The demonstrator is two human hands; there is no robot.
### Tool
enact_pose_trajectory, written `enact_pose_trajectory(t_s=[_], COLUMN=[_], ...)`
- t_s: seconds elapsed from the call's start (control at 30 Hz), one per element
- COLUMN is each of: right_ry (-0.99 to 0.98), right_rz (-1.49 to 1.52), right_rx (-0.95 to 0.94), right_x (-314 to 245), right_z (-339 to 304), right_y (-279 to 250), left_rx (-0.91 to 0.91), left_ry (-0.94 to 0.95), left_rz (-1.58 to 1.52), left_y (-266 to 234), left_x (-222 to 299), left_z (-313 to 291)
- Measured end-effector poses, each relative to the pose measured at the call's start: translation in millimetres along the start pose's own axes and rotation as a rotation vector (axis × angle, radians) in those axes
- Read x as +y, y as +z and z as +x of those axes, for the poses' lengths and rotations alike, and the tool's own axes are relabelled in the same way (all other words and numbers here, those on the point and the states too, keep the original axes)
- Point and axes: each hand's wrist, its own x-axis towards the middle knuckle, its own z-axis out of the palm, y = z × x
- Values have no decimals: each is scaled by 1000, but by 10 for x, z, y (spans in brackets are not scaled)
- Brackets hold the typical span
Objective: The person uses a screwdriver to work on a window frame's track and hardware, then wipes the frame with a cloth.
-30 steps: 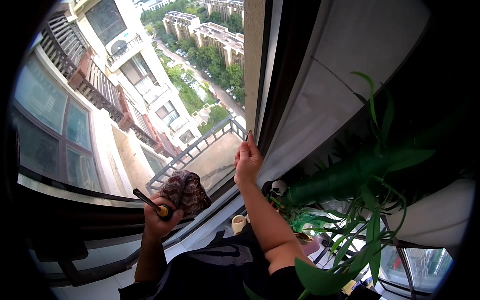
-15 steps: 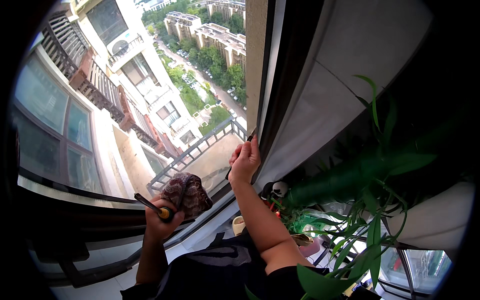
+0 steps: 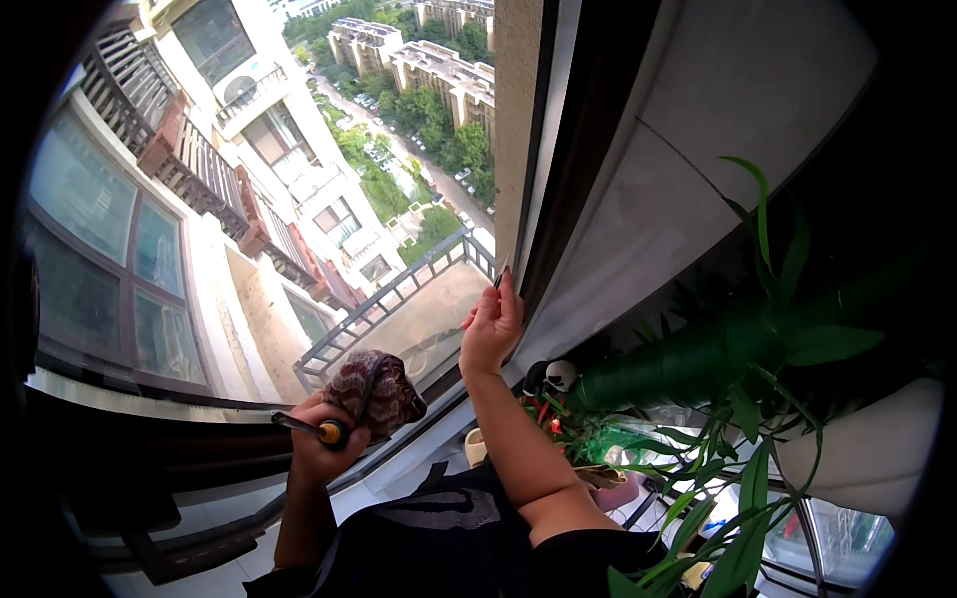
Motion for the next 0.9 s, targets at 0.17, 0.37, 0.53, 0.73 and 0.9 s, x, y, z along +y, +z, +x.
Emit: enact_pose_trajectory(t_s=[0.17,0.37,0.53,0.73,0.9], right_ry=[-144,-47,122,-113,-85], right_rz=[-101,-4,147,0,60], right_rx=[60,-34,46,-20,-33], right_x=[79,73,50,76,42], right_z=[-5,-9,111,1,49], right_y=[24,29,45,48,47], left_rx=[-11,-27,-39,-39,-32], left_ry=[-4,-4,-14,-7,11], left_rz=[-16,-7,-15,-14,-2], left_y=[2,-5,-16,-21,-23], left_x=[-13,-27,-16,0,-23], left_z=[-2,-10,-5,-4,-9])
